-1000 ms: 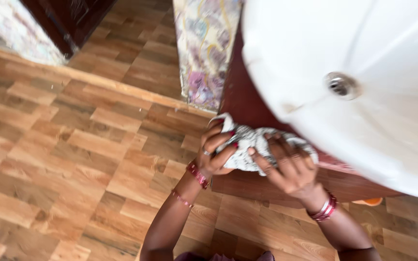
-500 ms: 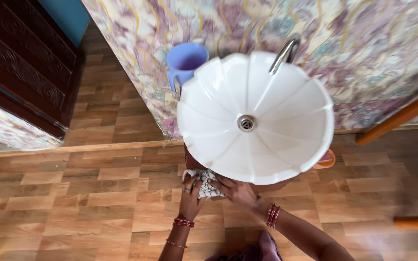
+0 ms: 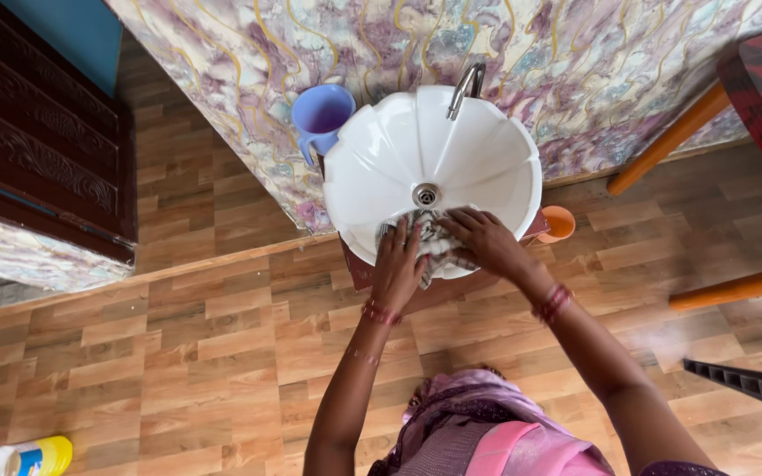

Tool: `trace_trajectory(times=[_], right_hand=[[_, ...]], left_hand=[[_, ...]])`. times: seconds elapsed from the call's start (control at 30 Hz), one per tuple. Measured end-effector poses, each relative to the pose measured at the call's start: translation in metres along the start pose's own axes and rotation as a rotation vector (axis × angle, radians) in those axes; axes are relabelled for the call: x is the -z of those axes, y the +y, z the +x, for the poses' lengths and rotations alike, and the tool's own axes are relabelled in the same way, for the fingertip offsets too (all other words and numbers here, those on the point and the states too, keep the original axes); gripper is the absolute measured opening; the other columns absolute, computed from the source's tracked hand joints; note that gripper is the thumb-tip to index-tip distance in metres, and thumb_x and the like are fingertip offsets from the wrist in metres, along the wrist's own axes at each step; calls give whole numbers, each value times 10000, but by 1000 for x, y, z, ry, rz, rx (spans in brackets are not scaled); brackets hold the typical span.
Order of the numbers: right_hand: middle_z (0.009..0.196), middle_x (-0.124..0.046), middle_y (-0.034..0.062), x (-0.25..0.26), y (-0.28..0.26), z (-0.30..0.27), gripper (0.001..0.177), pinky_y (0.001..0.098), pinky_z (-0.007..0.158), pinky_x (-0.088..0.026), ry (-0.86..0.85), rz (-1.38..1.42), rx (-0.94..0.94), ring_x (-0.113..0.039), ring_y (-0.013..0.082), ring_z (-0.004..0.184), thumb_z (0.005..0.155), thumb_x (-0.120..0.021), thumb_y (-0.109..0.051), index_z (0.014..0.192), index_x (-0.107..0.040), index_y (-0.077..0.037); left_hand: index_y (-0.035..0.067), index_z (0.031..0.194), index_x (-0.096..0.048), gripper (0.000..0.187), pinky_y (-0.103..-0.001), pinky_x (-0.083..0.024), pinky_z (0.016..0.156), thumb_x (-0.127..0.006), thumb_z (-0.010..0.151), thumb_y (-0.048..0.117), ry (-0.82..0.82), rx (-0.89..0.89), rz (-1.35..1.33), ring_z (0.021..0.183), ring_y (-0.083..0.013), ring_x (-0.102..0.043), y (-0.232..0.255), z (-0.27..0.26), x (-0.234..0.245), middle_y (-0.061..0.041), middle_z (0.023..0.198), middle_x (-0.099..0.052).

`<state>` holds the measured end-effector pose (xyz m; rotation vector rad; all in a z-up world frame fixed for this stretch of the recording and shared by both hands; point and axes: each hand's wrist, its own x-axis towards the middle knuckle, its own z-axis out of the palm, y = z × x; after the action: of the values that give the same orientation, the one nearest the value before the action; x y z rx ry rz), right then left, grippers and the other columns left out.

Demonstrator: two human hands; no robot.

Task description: The person scrubs a white pedestal sink with a cloth, then wipes a wooden table surface with the same cloth. She returns to the sink to continue scrubbing the basin and faucet area.

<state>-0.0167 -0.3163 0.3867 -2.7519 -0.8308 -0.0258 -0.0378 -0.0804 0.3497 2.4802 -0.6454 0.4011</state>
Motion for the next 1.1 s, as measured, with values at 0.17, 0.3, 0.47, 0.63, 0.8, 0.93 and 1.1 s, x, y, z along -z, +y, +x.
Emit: trace_trajectory(times=[0.17,0.3,0.47,0.63,0.8,0.93,1.1], right_hand=[[1425,-597,107,-71,52,10,539,520,1164,-321,-302,144,-52,-498,309,1356,1010,-468,-437,1453,-526,-135],[1316,-679,95,-107,52,30,413,523,1156,-364,-541,125,-142,-605,327,1241,1038,-475,-415,1342,-617,-173],[1348,-671,88,-96,129,63,423,562,1035,-450,-472,74,52,-610,334,1230,930,-543,-339,1295,-659,-160],[1490,-591,34,-108,232,78,406,464,1142,-390,-211,-292,200,-524,255,1355,950,-562,-175,1333,-664,-265],[1554,-548,129,-90,289,127,470,460,1254,-276,-9,-487,321,-428,294,1501,973,-531,-175,1424,-606,-66],[1513,-539,193,-79,255,121,556,489,1282,-260,-38,-434,438,-449,336,1460,956,-527,-251,1460,-580,-24],[1543,-493,186,-54,190,89,546,466,1273,-280,-700,-36,601,-429,313,1470,1006,-488,-335,1452,-527,-24]], left_hand=[[64,1145,-690,392,-545,-521,941,-521,1021,396,-549,204,84,997,-367,-730,-13,22,-40,-182,1008,-760],[27,1094,-706,482,-526,-585,803,-446,1079,433,-716,199,123,916,-395,-740,-39,17,-64,-214,980,-748],[-13,1238,-672,462,-526,-484,1027,-492,988,332,-921,159,138,1236,-452,-567,-71,46,-155,-298,1346,-589],[26,1522,-347,615,-566,-246,1217,-467,1018,358,-628,282,26,1467,-422,-304,-49,104,-255,-287,1635,-207],[18,1564,-294,649,-537,-312,1168,-476,972,212,-412,471,-45,1446,-452,-327,-32,165,-289,-256,1643,-197],[-5,1509,-422,572,-528,-436,1102,-483,958,135,-496,346,70,1393,-454,-454,-31,139,-264,-276,1593,-355],[-34,1191,-658,566,-651,-444,964,-657,819,393,-767,343,99,1064,-432,-653,-5,70,-155,-281,1294,-613]])
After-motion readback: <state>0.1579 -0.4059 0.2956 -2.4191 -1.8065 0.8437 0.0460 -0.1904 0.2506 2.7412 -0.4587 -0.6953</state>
